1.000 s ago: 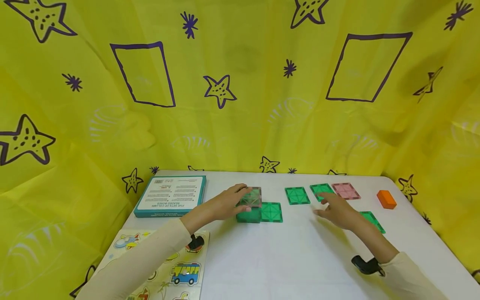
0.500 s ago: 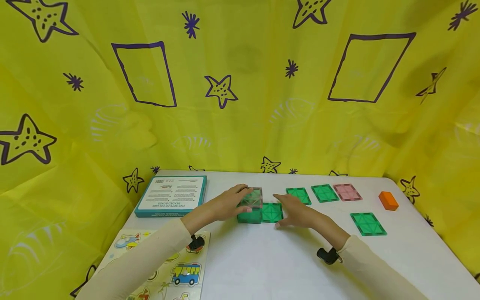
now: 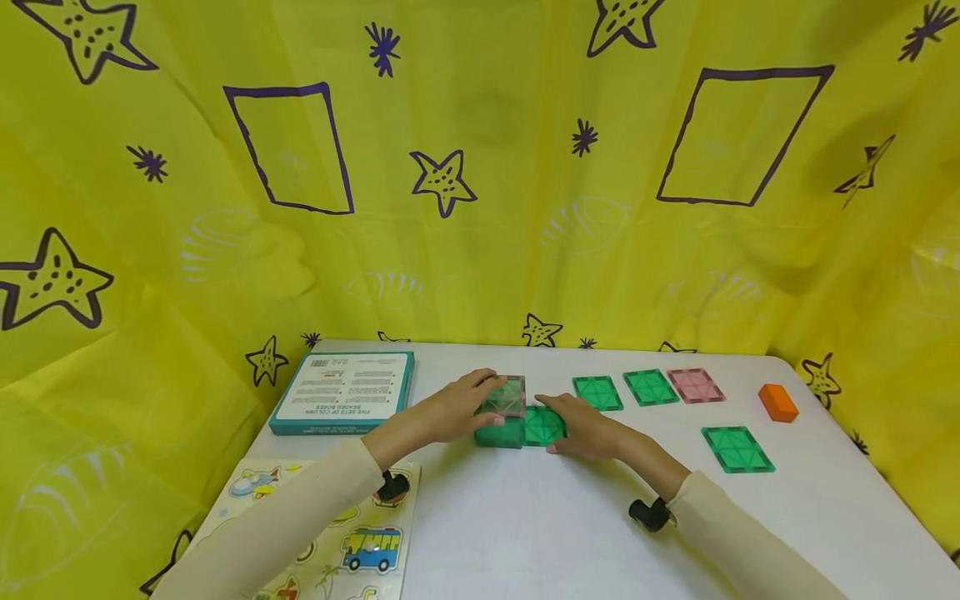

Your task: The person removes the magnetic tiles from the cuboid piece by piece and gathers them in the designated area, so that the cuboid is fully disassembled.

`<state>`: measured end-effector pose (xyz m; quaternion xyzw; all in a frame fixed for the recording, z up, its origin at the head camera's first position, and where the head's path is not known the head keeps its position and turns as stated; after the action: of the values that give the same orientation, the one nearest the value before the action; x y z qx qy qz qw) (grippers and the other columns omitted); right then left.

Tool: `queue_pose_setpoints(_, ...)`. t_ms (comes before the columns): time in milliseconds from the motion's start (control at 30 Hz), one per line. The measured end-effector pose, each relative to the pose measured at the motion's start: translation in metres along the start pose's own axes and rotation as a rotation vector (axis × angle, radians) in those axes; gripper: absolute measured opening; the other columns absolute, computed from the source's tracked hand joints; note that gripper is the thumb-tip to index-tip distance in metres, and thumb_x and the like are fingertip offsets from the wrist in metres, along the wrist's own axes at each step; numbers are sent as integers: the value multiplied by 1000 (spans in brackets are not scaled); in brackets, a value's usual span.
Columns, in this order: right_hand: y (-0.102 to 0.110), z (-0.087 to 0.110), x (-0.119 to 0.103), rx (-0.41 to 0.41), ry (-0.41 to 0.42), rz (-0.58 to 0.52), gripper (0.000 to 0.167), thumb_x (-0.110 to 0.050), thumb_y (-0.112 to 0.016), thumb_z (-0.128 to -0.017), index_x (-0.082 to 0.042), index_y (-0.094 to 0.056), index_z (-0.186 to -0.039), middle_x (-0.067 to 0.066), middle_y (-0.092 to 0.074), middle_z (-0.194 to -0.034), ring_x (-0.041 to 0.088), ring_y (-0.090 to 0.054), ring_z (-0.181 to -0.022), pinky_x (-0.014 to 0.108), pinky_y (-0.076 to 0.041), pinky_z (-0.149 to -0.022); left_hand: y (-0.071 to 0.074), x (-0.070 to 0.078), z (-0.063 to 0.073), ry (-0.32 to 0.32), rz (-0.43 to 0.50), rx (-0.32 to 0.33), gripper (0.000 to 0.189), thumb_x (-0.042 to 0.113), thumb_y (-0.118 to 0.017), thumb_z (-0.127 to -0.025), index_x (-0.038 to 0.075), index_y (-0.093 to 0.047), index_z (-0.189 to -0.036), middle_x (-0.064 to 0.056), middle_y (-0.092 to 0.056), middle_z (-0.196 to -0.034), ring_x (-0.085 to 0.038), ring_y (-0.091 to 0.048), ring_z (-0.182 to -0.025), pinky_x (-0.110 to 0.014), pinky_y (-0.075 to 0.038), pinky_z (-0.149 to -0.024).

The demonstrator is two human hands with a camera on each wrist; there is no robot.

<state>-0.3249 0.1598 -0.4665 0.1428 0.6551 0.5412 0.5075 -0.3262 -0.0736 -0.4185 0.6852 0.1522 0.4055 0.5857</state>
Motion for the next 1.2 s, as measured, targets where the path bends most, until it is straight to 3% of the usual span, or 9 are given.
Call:
queue_pose_setpoints(733, 1, 11, 0, 64, -11, 79, 89, -27, -86, -91, -7, -37, -163, 19, -51, -143, 38, -47, -132, 58, -48, -108, 3, 2, 2, -12, 12, -5, 69, 38, -61, -108, 7, -35, -165, -22, -33, -167, -40, -38, -152, -56, -38, -123)
queue_pose_setpoints(967, 13, 30, 8, 80, -35, 47, 88, -22, -86, -92, -6, -37, -163, 27, -44, -153, 45, -40, -140, 64, -45, -112, 2, 1, 2, -3, 16, -15, 71, 39, -60, -108, 9, -32, -166, -19, -33, -168, -38, -37, -154, -54, -36, -124)
queue_pose_setpoints(1200, 31, 60, 21, 87, -55, 36, 88, -21, -86, -91, -1, -37, -161, 29, -43, -152, 52, -39, -140, 69, -46, -108, 2, 2, 2, -16, 30, -10, 70, 37, -60, -108, 7, -33, -166, -23, -32, -167, -40, -37, -154, -54, -36, -124)
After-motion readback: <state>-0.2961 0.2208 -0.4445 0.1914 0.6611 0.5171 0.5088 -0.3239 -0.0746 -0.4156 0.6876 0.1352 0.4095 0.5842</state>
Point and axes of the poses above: each hand's wrist, its own z-axis away from the middle knuckle, its own y-axis out of the back of the hand, x = y × z, the point moved 4 cm from there along -z, towards the middle knuckle
